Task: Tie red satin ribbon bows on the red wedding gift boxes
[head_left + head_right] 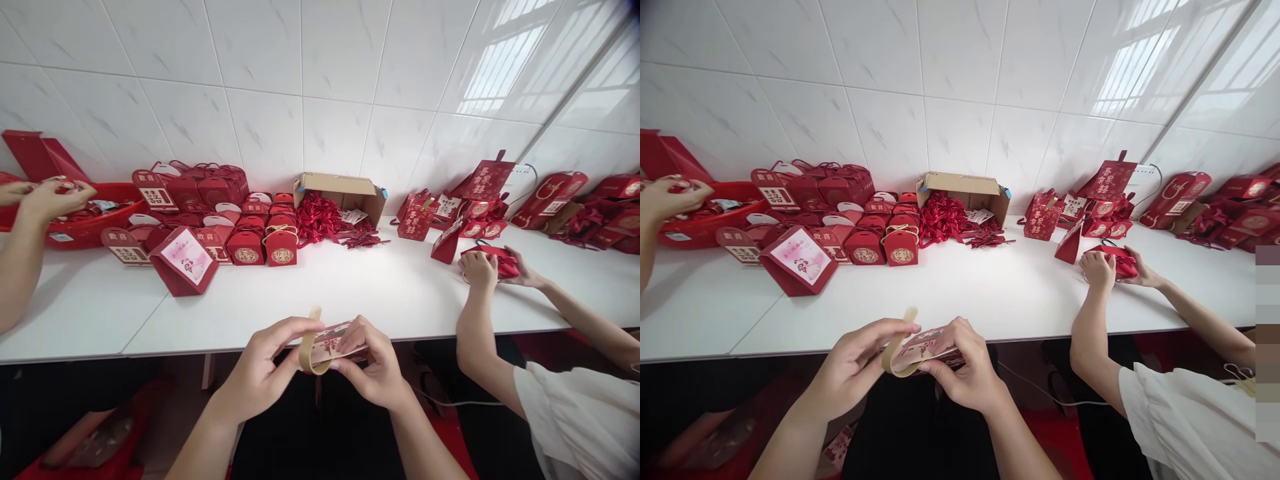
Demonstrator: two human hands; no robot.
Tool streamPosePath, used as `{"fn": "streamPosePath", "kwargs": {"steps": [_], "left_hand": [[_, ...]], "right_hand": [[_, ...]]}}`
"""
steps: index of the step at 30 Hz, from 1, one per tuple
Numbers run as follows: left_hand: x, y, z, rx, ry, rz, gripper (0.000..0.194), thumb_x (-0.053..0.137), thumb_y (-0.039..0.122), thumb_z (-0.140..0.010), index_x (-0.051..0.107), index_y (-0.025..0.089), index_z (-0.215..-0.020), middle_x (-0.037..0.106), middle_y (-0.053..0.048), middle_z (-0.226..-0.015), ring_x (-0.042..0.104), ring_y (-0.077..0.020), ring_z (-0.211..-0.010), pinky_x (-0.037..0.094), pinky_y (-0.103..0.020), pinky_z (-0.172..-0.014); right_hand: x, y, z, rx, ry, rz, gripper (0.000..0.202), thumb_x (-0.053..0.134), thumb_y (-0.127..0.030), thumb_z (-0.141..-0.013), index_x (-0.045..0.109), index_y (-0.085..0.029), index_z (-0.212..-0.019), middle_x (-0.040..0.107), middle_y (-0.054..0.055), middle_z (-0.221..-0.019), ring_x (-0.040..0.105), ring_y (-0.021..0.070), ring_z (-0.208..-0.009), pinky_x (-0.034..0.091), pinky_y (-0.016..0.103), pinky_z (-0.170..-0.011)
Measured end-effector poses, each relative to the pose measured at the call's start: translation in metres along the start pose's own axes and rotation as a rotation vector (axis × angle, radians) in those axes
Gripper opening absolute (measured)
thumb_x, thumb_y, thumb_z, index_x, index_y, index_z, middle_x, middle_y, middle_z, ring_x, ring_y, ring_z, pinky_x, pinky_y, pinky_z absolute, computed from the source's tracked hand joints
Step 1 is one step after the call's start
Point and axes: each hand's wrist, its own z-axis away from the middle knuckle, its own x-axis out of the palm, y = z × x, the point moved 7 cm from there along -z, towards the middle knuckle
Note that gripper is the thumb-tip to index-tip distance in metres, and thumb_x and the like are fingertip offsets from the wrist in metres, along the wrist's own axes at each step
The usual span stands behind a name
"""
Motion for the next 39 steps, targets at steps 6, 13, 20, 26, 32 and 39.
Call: {"fn": "streamPosePath", "kwargs": {"steps": [6,13,20,26,32,39], "left_hand": [[0.013,-0.007,0.003,-0.127,0.122,0.026,0.021,0.059,0.024,-0.085,0.072,0.027,-0.102,0.068,-0.006,-0.108,0.065,-0.02,-0.099,0.054,-0.028,-0.083],[0.016,-0.016,0.011,-0.233,0.207,0.193,0.017,0.062,0.03,-0.083,0.073,0.022,-0.094,0.074,-0.005,-0.091,0.069,-0.0198,-0.083,0.056,-0.026,-0.073],[0.015,-0.011,0.008,-0.188,0.142,0.124,0.018,0.058,0.03,-0.086,0.072,0.02,-0.087,0.071,-0.005,-0.085,0.067,-0.0185,-0.08,0.054,-0.026,-0.073],[0.021,-0.009,0.009,-0.169,0.015,0.132,0.016,0.057,0.027,-0.087,0.071,0.021,-0.088,0.07,-0.007,-0.091,0.065,-0.0195,-0.085,0.052,-0.028,-0.076],[0.018,-0.009,0.011,-0.151,0.025,0.13,0.015,0.056,0.024,-0.087,0.071,0.023,-0.088,0.069,-0.005,-0.091,0.065,-0.0189,-0.087,0.051,-0.027,-0.077],[0.019,-0.001,0.014,-0.094,-0.02,0.122,0.018,0.056,0.018,-0.086,0.064,0.022,-0.101,0.067,-0.006,-0.098,0.063,-0.0204,-0.095,0.05,-0.032,-0.086]], "right_hand": [[0.004,0.001,0.002,0.027,0.002,0.017,0.021,0.07,-0.015,-0.076,0.052,-0.022,-0.082,0.057,0.0,-0.075,0.054,0.0147,-0.069,0.043,0.028,-0.063],[0.001,0.003,0.006,0.057,0.026,-0.017,0.02,0.071,-0.014,-0.075,0.053,-0.022,-0.083,0.056,0.001,-0.077,0.057,0.0143,-0.072,0.046,0.028,-0.064],[0.003,0.005,0.007,0.091,0.019,-0.093,0.02,0.071,-0.015,-0.076,0.054,-0.021,-0.084,0.057,0.001,-0.078,0.059,0.0145,-0.073,0.048,0.027,-0.064],[0.002,0.003,0.007,0.084,0.021,-0.08,0.019,0.071,-0.015,-0.075,0.053,-0.021,-0.081,0.058,0.003,-0.081,0.059,0.0153,-0.073,0.05,0.027,-0.062],[0.005,0.007,0.008,0.128,-0.015,-0.128,0.021,0.07,-0.016,-0.076,0.051,-0.021,-0.081,0.061,0.006,-0.095,0.063,0.0171,-0.083,0.051,0.026,-0.061],[0.005,-0.002,0.005,0.055,-0.023,-0.11,0.018,0.068,-0.014,-0.079,0.052,-0.022,-0.079,0.07,0.006,-0.094,0.065,0.021,-0.093,0.052,0.037,-0.076]]}}
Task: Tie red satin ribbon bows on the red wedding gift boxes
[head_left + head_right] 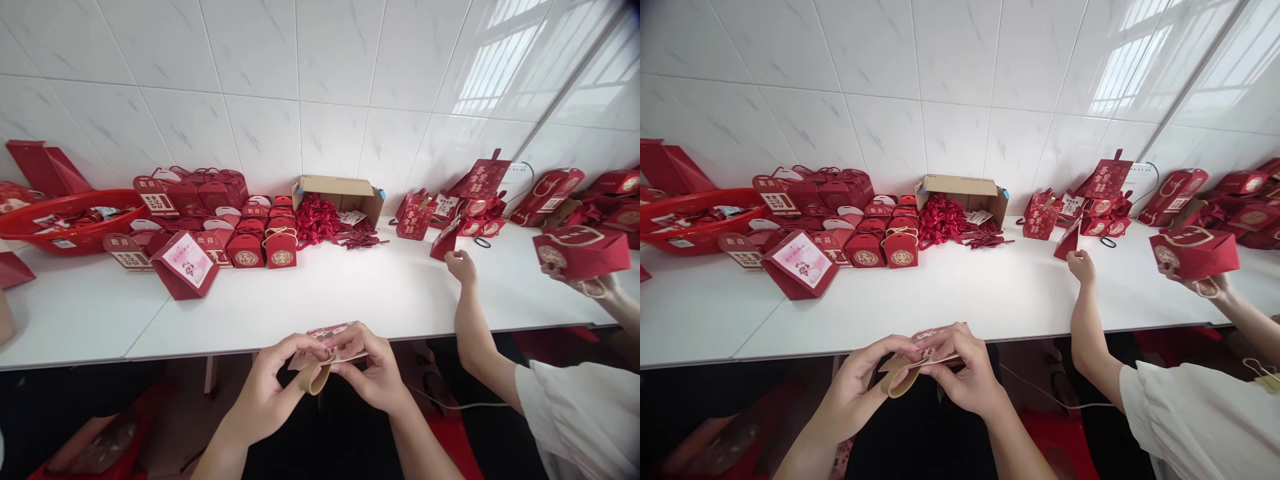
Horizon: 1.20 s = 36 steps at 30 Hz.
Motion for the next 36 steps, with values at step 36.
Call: {"fn": "streamPosePath", "kwargs": {"steps": [36], "left_hand": [[-0.057,-0.037,-0.013,-0.004,0.456,0.067,0.047,0.066,0.03,-0.078,0.045,0.021,-0.119,0.053,-0.014,-0.13,0.049,-0.0273,-0.123,0.045,-0.038,-0.096]], "right_hand": [[-0.013,0.081,0.026,0.515,-0.081,0.075,0.041,0.076,-0.027,-0.068,0.06,-0.02,-0.106,0.066,0.006,-0.104,0.061,0.0241,-0.097,0.048,0.04,-0.09]]}}
